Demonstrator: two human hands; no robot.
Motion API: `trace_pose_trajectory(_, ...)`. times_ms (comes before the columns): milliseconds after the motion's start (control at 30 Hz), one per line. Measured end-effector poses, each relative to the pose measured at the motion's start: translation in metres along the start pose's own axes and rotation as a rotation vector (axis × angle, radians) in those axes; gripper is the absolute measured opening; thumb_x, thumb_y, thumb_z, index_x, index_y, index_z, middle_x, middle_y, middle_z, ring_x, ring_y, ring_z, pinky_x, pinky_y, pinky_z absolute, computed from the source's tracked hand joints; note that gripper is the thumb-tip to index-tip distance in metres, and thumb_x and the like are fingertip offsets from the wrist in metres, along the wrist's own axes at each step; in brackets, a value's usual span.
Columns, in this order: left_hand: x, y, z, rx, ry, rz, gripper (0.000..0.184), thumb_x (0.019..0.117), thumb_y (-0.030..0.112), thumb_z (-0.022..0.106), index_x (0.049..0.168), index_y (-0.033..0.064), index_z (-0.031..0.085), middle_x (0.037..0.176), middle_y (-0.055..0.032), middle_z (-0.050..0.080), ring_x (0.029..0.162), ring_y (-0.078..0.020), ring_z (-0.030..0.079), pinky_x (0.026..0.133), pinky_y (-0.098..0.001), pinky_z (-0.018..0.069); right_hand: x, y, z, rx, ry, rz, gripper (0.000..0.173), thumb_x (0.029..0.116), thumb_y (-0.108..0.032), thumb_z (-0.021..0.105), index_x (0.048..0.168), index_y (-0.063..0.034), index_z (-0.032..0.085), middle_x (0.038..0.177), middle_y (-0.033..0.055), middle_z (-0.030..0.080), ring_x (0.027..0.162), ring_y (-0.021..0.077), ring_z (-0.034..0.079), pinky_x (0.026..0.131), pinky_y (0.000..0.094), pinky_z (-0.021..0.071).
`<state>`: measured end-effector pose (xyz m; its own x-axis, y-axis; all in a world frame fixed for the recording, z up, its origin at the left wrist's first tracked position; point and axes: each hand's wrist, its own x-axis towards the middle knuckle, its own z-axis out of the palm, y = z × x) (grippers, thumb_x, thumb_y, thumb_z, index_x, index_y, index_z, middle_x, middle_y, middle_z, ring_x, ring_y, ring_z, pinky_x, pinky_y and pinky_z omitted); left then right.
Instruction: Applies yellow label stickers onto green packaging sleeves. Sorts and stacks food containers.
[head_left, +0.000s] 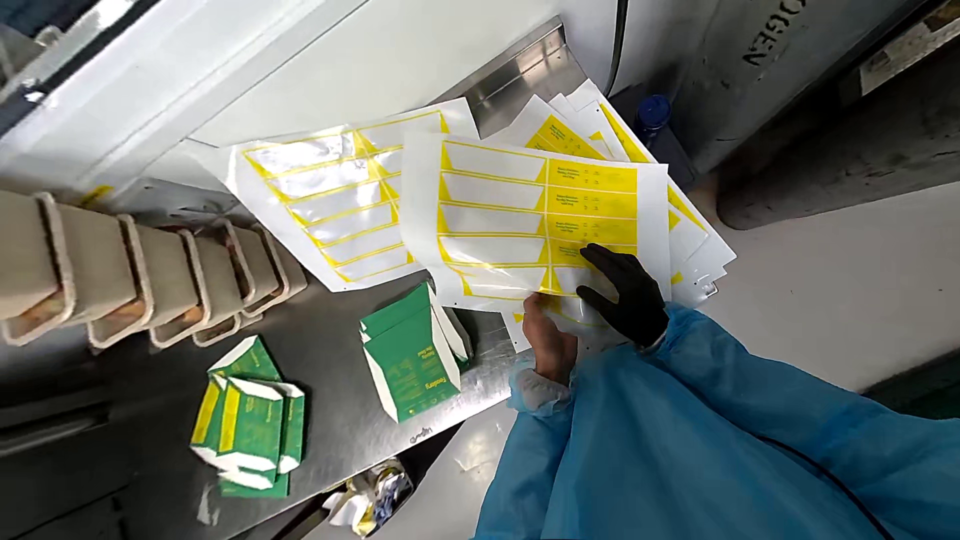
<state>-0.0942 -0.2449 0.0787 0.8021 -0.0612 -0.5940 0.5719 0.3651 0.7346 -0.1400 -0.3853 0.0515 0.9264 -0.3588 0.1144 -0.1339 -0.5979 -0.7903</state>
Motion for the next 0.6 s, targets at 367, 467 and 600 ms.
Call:
trace_pose_trajectory(367, -0.036, 0.036, 0.006, 0.148, -0.120, 0.295, 0.033, 0.1010, 0.028, 0.067, 0.130, 0.0119, 0.063, 0.116, -0.0076, 0.072, 0.104, -0.0197, 0.072, 0.092, -0.0416, 0.0608, 0.017, -0.063, -0.042, 0.204, 0.013, -0.306, 0.044, 0.0970, -0.026, 0.068, 0.138, -0.0102, 0.065, 0.143, 0.0043, 0.063, 0.132, 0.0192, 0.059, 0.109, 0.0396, 0.0511)
trace_pose_trajectory(467, -0.045, 0.041, 0.006, 0.101, -0.179, 0.363, 0.034, 0.1000, 0.022, 0.068, 0.132, 0.0116, 0.061, 0.117, -0.0094, 0.072, 0.104, -0.0215, 0.072, 0.092, -0.0432, 0.0607, 0.018, -0.073, -0.045, 0.200, 0.069, -0.340, 0.039, 0.0980, -0.025, 0.068, 0.133, -0.0083, 0.068, 0.135, 0.0042, 0.069, 0.125, 0.0195, 0.063, 0.107, 0.0393, 0.0524)
trace_pose_trajectory(600, -0.055, 0.045, 0.010, 0.107, -0.184, 0.406, 0.038, 0.0972, 0.017, 0.072, 0.133, 0.0127, 0.059, 0.116, -0.0082, 0.072, 0.103, -0.0207, 0.072, 0.092, -0.0418, 0.0610, 0.016, -0.076, -0.047, 0.178, 0.165, -0.355, 0.029, 0.0953, -0.023, 0.072, 0.120, -0.0081, 0.074, 0.121, 0.0050, 0.074, 0.112, 0.0188, 0.068, 0.096, 0.0354, 0.0562)
